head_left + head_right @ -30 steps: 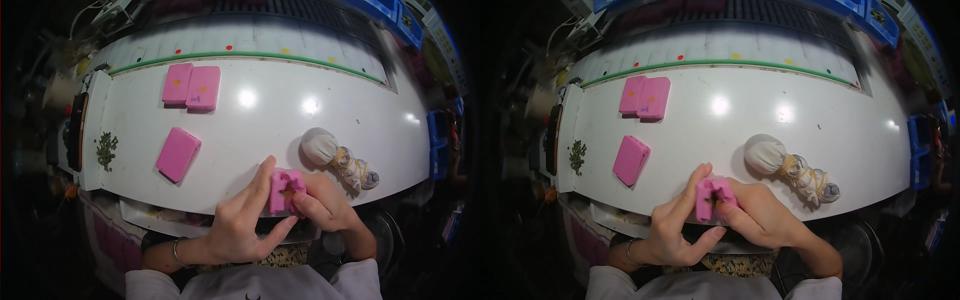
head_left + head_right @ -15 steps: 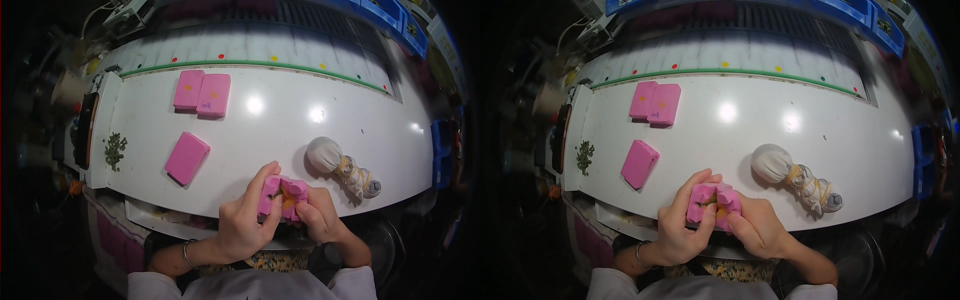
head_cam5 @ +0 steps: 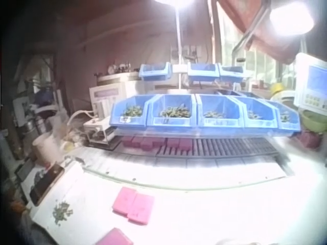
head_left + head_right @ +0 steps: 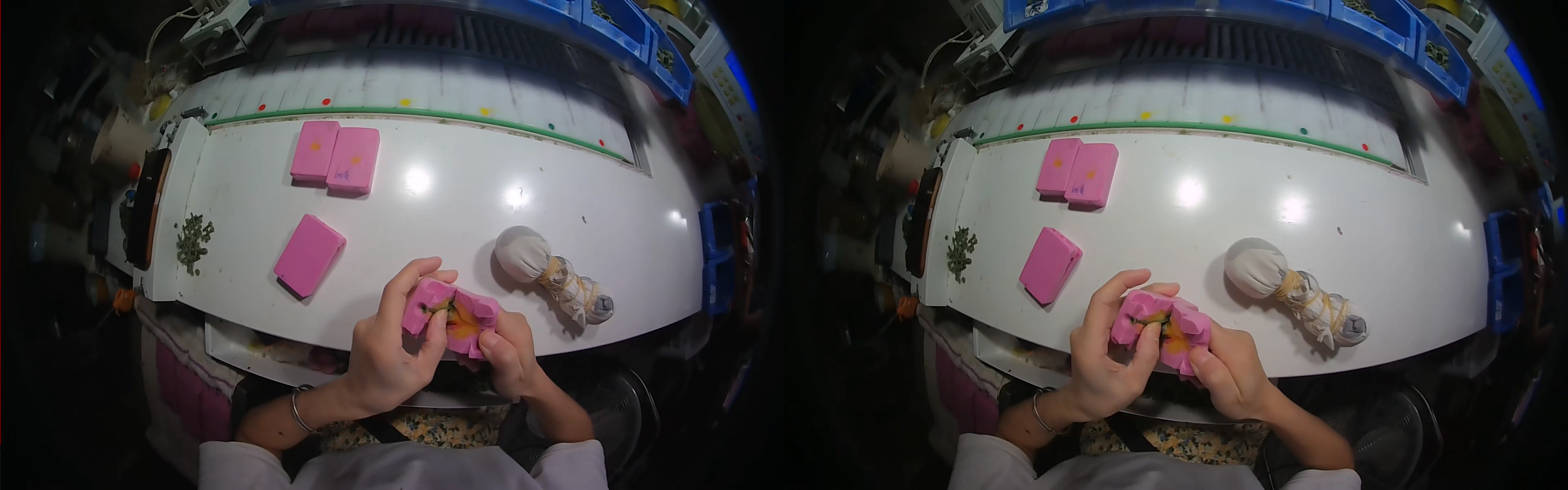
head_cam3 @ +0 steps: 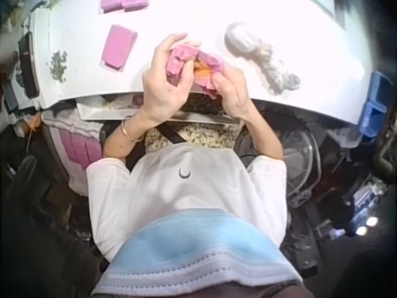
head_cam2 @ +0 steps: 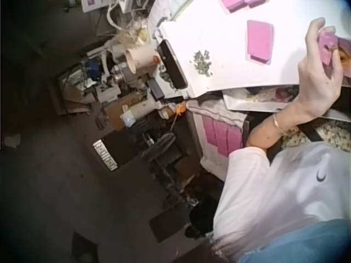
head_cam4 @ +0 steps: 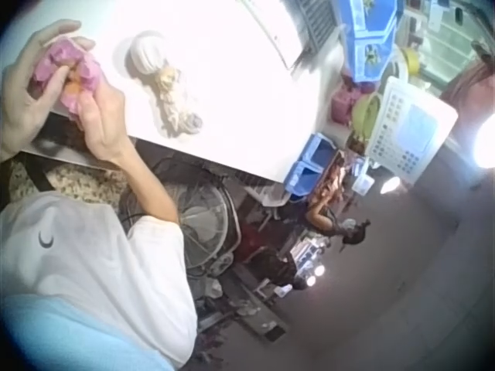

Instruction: The recorder is assembling small decorative candle wicks by placing plant material into pink molds and applying wax or adhesive from a small bottle.

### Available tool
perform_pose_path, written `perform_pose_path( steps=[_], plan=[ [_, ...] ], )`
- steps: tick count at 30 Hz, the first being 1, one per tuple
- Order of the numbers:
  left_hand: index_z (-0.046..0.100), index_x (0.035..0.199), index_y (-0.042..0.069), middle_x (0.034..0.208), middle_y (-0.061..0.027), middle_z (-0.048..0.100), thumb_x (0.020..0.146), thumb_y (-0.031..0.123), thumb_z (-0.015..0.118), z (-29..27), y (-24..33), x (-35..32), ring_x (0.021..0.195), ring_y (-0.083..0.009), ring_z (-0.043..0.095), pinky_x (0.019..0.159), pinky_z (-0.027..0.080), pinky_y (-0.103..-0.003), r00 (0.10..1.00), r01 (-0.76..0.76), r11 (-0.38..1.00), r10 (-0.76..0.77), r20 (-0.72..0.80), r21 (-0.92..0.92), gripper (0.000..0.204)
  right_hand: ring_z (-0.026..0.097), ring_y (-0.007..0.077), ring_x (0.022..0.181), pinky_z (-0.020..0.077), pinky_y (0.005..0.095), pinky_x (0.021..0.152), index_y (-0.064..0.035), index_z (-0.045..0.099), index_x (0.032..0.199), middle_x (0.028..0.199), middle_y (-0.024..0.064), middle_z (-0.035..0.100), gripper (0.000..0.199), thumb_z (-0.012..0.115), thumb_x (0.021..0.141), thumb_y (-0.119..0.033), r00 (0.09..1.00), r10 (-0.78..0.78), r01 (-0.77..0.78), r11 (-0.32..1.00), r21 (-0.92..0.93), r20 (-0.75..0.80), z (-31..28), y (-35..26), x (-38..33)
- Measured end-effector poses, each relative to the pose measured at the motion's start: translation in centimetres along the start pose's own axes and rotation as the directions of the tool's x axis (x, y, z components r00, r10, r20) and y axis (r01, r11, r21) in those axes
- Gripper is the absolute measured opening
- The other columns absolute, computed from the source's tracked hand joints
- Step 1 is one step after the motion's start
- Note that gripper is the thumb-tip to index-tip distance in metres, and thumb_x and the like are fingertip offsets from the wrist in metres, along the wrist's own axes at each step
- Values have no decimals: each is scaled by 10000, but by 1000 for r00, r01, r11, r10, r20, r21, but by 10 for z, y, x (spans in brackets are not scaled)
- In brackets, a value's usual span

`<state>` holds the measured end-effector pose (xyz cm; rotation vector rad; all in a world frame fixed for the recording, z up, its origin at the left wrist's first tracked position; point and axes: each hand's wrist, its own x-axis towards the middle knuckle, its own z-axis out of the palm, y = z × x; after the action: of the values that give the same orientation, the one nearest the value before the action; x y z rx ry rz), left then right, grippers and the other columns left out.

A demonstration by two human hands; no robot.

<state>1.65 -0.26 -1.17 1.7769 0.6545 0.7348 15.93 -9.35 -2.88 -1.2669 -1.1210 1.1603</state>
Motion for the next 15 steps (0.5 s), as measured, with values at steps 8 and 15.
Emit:
perform_pose_path(
  steps=[8,15],
  plan=[
    [335,1264,-35,1135,-164,589,870,-51,483,-3,-3,1,996,-148,587,865,473,-262,1000,23,995,-21,15,-98,420,462,107,495,377,247,471,77,519,1067,604,40,513,377,352,873,-200,999,-8,7,1000,-7,-46,4,-1,-1],
    [396,1214,-15,1068,-171,635,859,1,529,-3,-12,2,907,-188,650,765,516,-277,999,-4,984,-5,-50,-180,379,445,68,475,328,195,430,46,520,1029,648,45,544,442,355,860,-327,994,31,-30,999,11,-105,12,-8,1]
  ],
)
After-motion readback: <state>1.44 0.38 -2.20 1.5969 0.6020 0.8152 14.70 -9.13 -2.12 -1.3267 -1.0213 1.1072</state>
